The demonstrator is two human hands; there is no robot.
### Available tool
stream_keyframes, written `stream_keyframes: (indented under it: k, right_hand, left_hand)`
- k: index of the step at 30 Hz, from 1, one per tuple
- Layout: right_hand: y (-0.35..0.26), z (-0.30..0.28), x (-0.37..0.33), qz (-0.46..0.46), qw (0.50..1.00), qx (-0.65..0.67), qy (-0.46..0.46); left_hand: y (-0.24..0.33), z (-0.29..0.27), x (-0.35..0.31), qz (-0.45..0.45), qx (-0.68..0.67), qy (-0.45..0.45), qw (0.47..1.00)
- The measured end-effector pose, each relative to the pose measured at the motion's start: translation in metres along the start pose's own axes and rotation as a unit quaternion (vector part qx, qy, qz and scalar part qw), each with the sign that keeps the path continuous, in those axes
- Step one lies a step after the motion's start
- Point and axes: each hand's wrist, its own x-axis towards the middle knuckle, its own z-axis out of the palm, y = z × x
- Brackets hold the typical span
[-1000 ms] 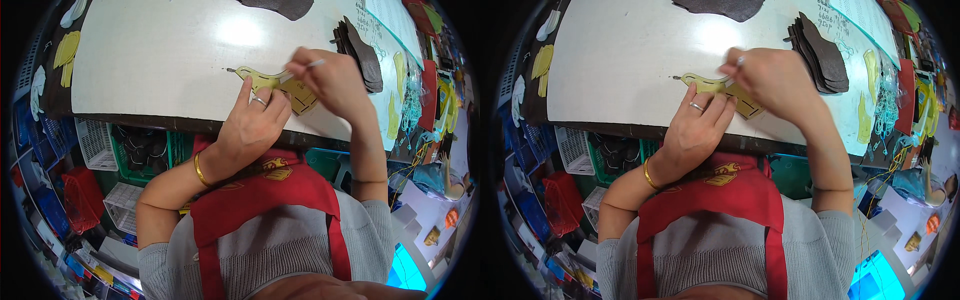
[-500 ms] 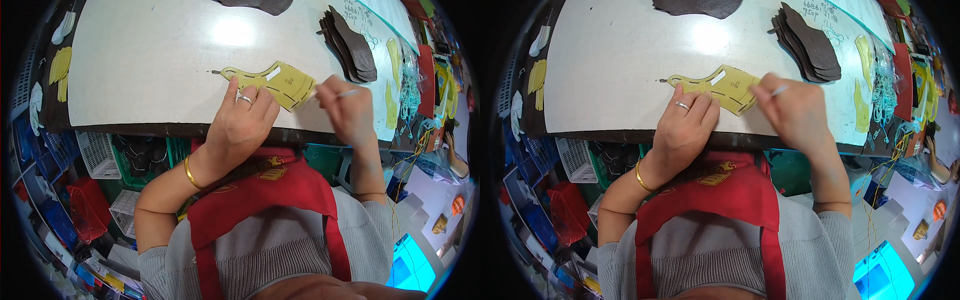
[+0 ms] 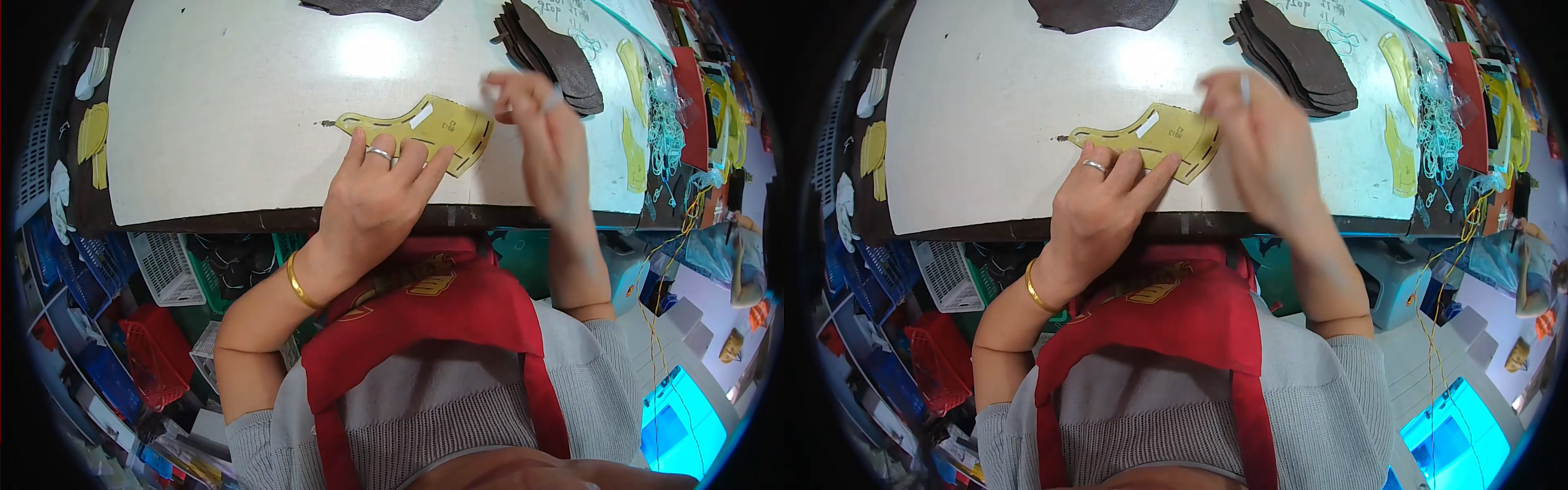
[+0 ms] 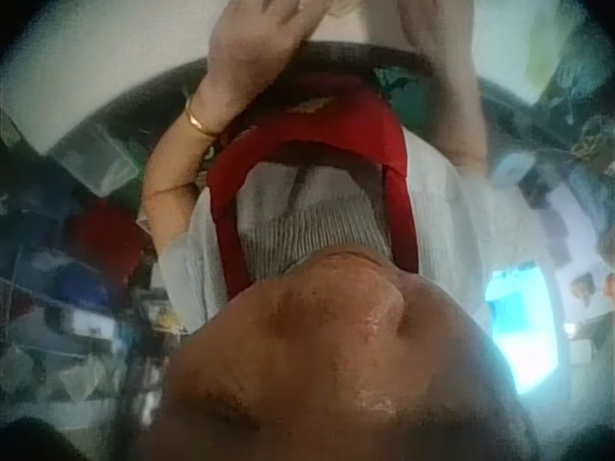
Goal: The person aligns a stencil over leather shoe pieces and marks lines onto them using a pen.
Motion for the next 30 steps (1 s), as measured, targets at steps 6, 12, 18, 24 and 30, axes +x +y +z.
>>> stream_keyframes:
  k: [6, 12, 18, 24, 30]
  right_hand:
    - [0.007, 0.001, 0.013, -0.031, 0.938, -0.306, -0.158]
    - [0.023, -0.076, 0.031, 0.114, 0.992, -0.025, 0.053]
    - [0.061, -0.11, 0.031, 0.03, 0.98, -0.125, 0.155]
    - [0.022, -0.023, 0.015, 0.121, 0.987, 0.001, -0.104]
    - [0.029, 0.002, 0.015, 0.072, 0.978, -0.081, -0.177]
  left_hand:
    - [-0.008, 0.009, 0.007, -0.001, 0.006, 0.024, 1.0]
    - [-0.078, 0.033, 0.058, 0.052, -0.031, 0.198, 0.978]
    - [-0.056, 0.016, 0.037, -0.038, -0.028, 0.014, 0.999]
    - [0.007, -0.002, -0.016, -0.055, -0.096, -0.004, 0.994]
    - [0.014, 0.001, -0.023, -0.108, -0.122, 0.007, 0.987]
